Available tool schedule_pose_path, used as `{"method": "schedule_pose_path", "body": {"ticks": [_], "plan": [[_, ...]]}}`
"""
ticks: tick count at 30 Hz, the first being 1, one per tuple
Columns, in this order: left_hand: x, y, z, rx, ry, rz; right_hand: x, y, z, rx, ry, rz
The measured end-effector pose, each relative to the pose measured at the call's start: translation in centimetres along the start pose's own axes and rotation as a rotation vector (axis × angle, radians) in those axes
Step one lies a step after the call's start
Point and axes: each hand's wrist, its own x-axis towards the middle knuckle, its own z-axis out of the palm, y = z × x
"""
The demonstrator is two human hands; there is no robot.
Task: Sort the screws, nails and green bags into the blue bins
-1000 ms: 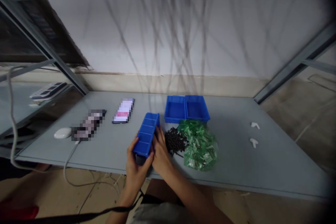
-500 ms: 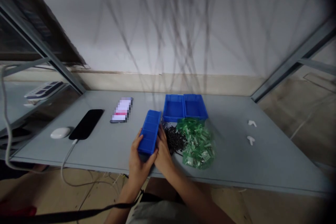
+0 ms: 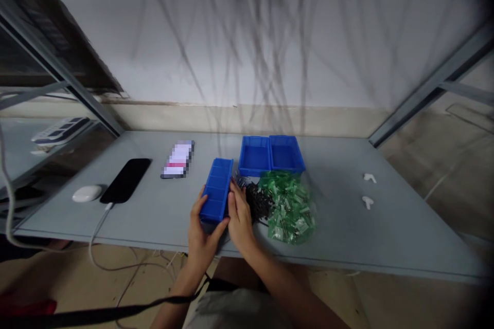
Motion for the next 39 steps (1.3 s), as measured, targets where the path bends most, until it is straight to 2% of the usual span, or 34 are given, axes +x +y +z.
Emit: {"method": "schedule_pose_path", "body": {"ticks": [4, 6, 12, 15, 18, 20, 22, 23, 26, 32, 39], "plan": [[0.2, 0.3, 0.1, 0.017, 0.010, 0.037, 0.0, -0.8, -0.4, 0.207, 0.134, 0.036], [0.2, 0.5, 0.2, 0.034, 0.010, 0.042, 0.1, -0.8, -0.7, 0.226, 0.147, 0.025], [0.3, 0.8, 0.1, 0.070, -0.001, 0.063, 0.3, -0.6, -1.0, 0.058, 0.042, -0.066], [0.4, 0.9, 0.1, 0.074, -0.007, 0.072, 0.6, -1.3, -1.7, -0.031, 0.067, -0.124], [0.4, 0.9, 0.2, 0.075, -0.020, 0.086, 0.3, -2.7, -3.8, -0.069, 0.113, -0.200], [0.4, 0.9, 0.1, 0.076, -0.037, 0.095, -0.6, -3.5, -5.6, -0.151, -0.015, -0.288], [0.5, 0.9, -0.1, 0.083, -0.063, 0.102, -1.9, -4.0, -7.1, -0.330, -0.276, -0.363], [0.6, 0.9, -0.3, 0.089, -0.081, 0.106, -2.6, -4.0, -7.7, -0.429, -0.361, -0.402], [0.7, 0.9, -0.9, 0.096, -0.124, 0.116, -4.1, -3.5, -8.0, -0.617, -0.408, -0.461], [0.7, 0.8, -1.0, 0.080, -0.119, 0.104, -4.4, -1.3, -5.3, -0.778, -0.332, -0.308], [0.7, 0.5, -0.3, 0.095, -0.060, 0.161, -4.0, -0.9, -4.1, -0.936, -0.480, -0.238]]}}
